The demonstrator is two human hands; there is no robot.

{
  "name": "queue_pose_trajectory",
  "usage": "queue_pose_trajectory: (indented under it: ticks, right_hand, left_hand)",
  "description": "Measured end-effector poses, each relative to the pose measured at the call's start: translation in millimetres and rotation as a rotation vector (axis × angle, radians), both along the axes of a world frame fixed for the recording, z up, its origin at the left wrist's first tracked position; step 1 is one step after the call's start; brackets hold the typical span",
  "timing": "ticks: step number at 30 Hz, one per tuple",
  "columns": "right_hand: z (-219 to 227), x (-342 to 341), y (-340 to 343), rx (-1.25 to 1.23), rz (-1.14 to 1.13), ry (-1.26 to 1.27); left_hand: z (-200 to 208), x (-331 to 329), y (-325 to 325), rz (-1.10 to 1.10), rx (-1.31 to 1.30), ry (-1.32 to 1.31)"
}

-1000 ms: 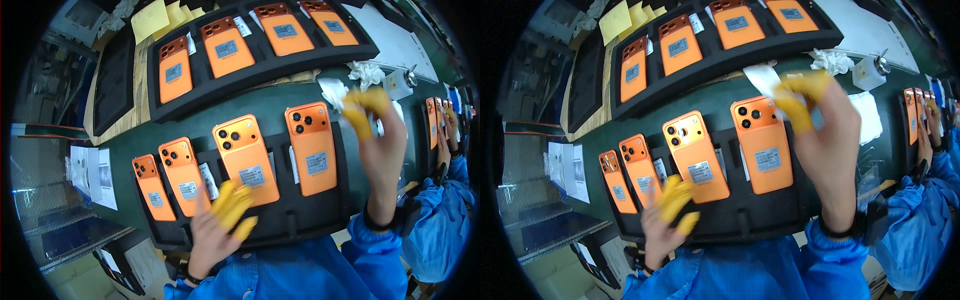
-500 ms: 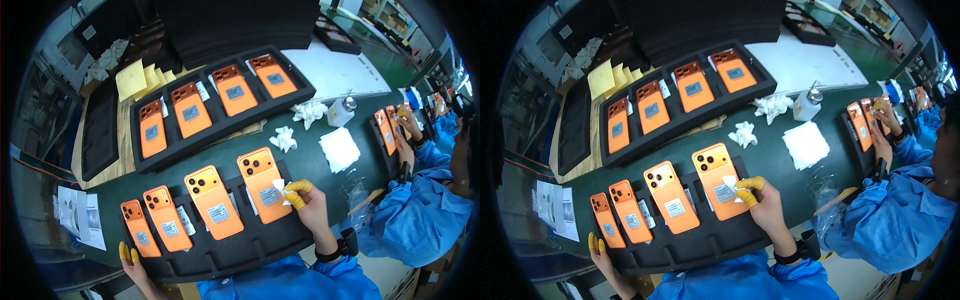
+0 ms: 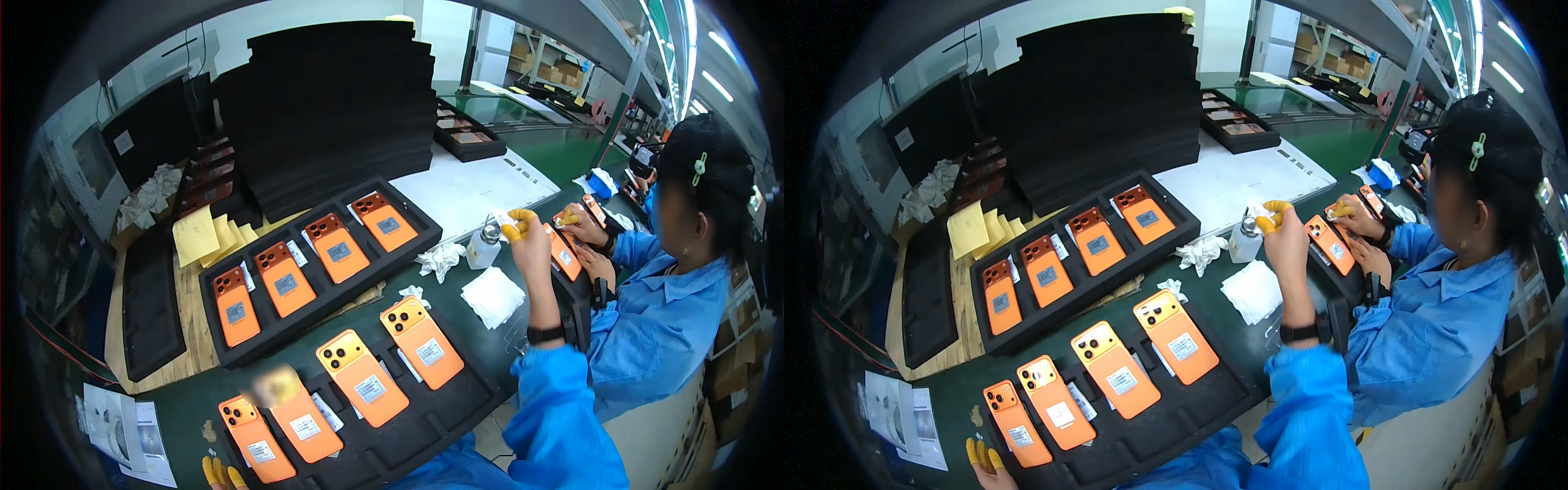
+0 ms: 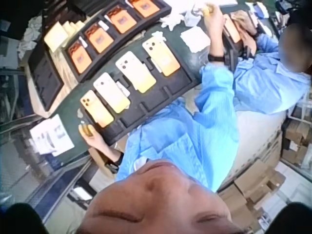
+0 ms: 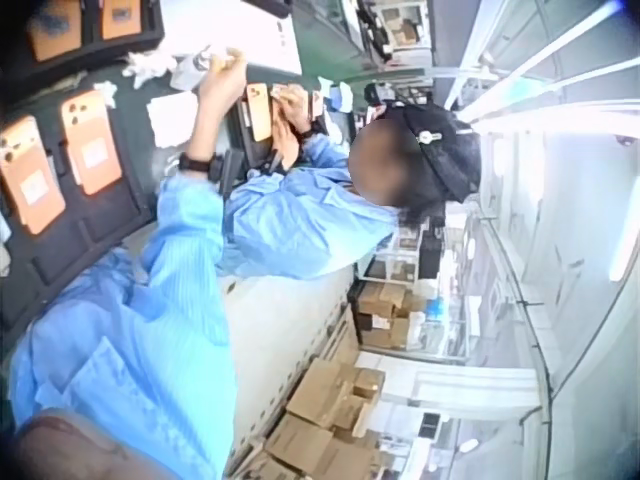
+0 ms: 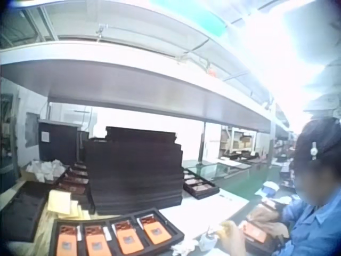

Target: Cleaning the back panels and camera lenses of several orange smartphones using a cloth and cleaning solution on an assembly line.

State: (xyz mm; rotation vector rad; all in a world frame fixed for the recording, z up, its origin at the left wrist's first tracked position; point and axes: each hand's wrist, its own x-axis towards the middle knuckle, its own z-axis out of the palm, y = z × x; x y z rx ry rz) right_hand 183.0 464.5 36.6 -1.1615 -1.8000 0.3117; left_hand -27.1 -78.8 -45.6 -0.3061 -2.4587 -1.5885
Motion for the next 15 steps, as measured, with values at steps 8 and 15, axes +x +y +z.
queue_pose_trajectory:
  ticks: [8,15]
  right_hand:
    - [-32.4,-33.5,54.4,0.091,-0.11,-0.736]
    - [0.7,-0.8,61.5,0.102,0.024,-0.717]
  left_hand:
    - [-20.4,5.5,-38.5,0.106,0.013,0.074]
    - [42.5,25.8,14.9,0.034,-0.206,0.235]
